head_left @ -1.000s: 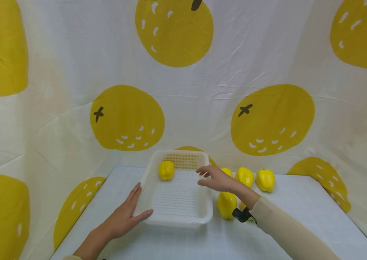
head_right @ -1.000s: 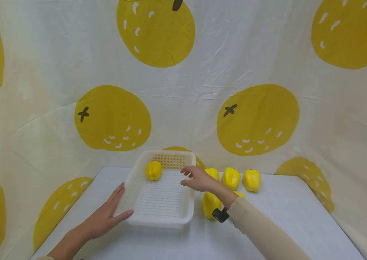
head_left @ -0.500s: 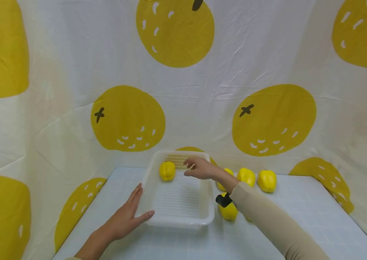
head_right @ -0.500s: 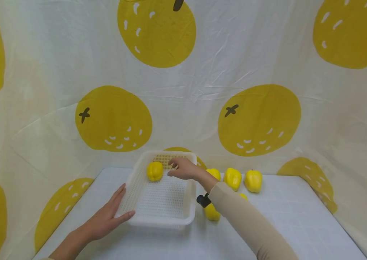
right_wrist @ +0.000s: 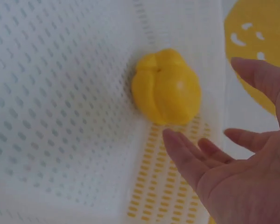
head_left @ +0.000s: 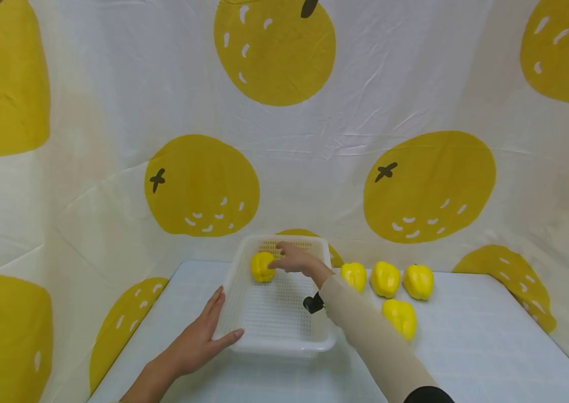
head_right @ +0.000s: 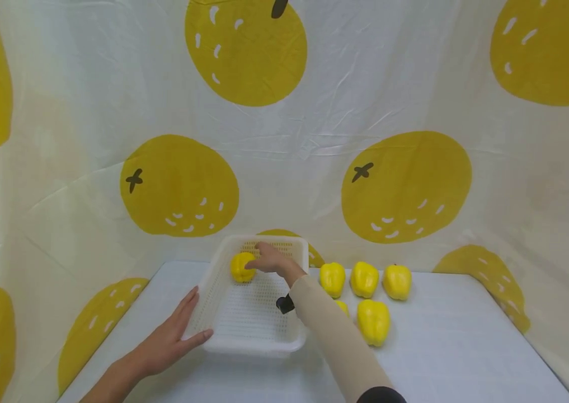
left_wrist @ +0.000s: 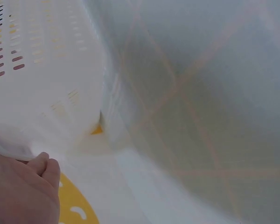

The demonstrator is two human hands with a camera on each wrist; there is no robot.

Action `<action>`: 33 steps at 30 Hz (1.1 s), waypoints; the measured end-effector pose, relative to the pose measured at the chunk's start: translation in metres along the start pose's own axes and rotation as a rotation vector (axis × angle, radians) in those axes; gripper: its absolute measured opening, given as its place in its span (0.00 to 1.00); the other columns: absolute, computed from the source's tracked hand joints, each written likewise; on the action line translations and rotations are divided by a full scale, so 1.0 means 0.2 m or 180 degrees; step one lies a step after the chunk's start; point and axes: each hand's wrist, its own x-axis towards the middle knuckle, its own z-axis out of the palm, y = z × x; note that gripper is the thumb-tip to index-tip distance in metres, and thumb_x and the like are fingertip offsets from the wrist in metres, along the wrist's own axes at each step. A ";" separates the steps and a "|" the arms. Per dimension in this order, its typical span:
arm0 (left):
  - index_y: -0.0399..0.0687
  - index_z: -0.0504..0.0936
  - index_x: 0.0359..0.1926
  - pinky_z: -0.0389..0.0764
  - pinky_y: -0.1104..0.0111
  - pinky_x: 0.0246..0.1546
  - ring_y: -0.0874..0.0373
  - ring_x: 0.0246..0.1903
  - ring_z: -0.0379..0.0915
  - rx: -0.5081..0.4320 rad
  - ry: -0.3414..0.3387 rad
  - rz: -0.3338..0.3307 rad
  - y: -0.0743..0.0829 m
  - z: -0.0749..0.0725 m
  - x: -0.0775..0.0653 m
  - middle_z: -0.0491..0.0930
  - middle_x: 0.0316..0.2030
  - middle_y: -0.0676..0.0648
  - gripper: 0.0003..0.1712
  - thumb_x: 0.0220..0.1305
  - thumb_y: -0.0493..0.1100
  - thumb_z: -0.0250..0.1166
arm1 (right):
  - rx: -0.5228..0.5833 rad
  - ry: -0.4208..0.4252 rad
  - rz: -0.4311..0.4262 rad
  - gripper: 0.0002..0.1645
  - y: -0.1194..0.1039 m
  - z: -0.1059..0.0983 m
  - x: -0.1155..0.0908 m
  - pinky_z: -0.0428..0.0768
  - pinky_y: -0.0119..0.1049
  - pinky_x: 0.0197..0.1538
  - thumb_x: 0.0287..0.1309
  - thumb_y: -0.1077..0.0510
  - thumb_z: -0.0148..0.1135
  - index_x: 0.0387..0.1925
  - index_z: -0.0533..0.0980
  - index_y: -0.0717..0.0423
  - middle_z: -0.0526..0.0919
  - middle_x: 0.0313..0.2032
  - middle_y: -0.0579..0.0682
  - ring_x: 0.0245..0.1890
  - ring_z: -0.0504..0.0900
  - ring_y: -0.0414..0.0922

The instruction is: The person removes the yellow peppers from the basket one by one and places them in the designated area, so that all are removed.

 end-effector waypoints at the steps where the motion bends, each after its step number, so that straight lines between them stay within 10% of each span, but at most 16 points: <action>1: 0.46 0.40 0.83 0.58 0.39 0.71 0.40 0.78 0.49 -0.0011 -0.0005 -0.0010 0.00 0.00 0.00 0.35 0.83 0.48 0.65 0.63 0.79 0.57 | 0.0087 0.0024 0.0057 0.49 0.00 0.02 0.02 0.78 0.54 0.63 0.65 0.51 0.68 0.77 0.56 0.64 0.61 0.74 0.65 0.68 0.70 0.61; 9: 0.45 0.41 0.83 0.59 0.40 0.71 0.40 0.77 0.50 0.0067 0.0028 -0.0048 -0.03 0.00 0.00 0.36 0.83 0.47 0.65 0.62 0.79 0.57 | 0.0035 0.0397 0.0305 0.58 0.05 0.21 0.16 0.62 0.54 0.74 0.62 0.49 0.70 0.79 0.48 0.67 0.54 0.78 0.64 0.75 0.59 0.58; 24: 0.45 0.41 0.83 0.59 0.40 0.71 0.40 0.77 0.50 0.0056 -0.0004 -0.0045 0.00 -0.01 0.01 0.35 0.83 0.47 0.67 0.61 0.81 0.56 | 0.1034 0.0590 0.0397 0.35 0.05 0.30 0.15 0.83 0.55 0.54 0.62 0.60 0.71 0.65 0.64 0.63 0.73 0.59 0.64 0.51 0.80 0.57; 33: 0.46 0.41 0.83 0.58 0.40 0.72 0.41 0.78 0.49 0.0053 -0.0008 -0.0034 -0.02 0.01 0.02 0.35 0.83 0.48 0.66 0.62 0.80 0.55 | 0.0775 0.0581 0.0375 0.32 0.02 0.31 0.13 0.85 0.52 0.51 0.62 0.61 0.72 0.62 0.67 0.63 0.74 0.57 0.61 0.50 0.80 0.54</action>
